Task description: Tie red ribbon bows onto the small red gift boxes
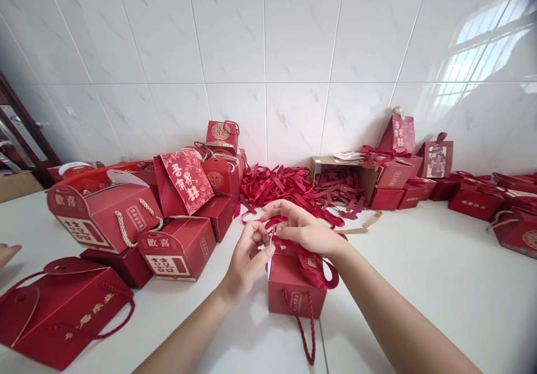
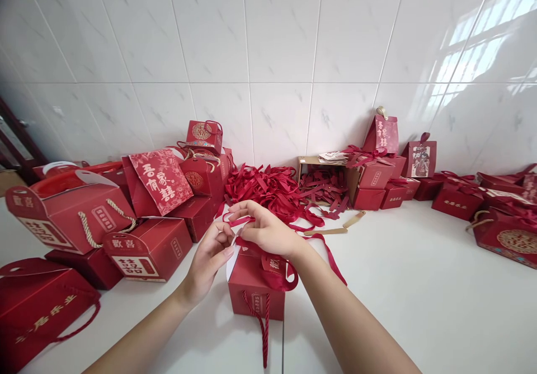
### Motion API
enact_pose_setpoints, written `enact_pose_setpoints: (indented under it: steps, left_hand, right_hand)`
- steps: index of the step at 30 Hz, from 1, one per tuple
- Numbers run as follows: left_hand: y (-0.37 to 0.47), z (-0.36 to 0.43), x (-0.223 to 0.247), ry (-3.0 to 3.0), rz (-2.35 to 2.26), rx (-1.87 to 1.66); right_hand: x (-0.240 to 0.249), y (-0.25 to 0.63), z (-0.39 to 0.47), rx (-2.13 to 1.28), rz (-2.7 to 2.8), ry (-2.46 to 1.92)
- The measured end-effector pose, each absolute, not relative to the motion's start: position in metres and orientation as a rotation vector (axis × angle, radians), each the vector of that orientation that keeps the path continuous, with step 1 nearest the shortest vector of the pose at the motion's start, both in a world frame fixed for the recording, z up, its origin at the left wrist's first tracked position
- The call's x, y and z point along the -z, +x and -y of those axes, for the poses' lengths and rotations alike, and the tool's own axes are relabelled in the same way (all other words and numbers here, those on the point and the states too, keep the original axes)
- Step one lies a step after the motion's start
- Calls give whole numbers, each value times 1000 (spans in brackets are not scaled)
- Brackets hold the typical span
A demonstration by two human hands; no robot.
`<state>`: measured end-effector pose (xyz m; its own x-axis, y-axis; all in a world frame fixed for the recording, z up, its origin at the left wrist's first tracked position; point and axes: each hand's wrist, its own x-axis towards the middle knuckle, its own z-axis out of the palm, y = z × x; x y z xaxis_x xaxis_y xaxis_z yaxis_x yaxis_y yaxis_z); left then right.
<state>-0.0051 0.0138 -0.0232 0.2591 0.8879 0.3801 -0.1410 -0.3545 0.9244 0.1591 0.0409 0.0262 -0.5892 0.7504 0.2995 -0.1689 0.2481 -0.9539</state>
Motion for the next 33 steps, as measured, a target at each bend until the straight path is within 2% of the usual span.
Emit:
enact_pose_setpoints:
  steps: [12, 25, 29, 33]
  left_hand:
    - [-2, -18, 18, 1313, -744, -1182]
    - [0, -16, 13, 1467, -895, -1213]
    - [-1, -23, 17, 1573, -1069, -1135]
    - [-19, -35, 30, 1660, -1327, -1034]
  right_hand:
    - [-23, 159, -43, -1488, 1748, -458]
    - [-25, 158, -40, -1355, 1850, -537]
    - [-25, 158, -39, -1214, 1901, -611]
    - [-28, 160, -41, -886, 1911, -721]
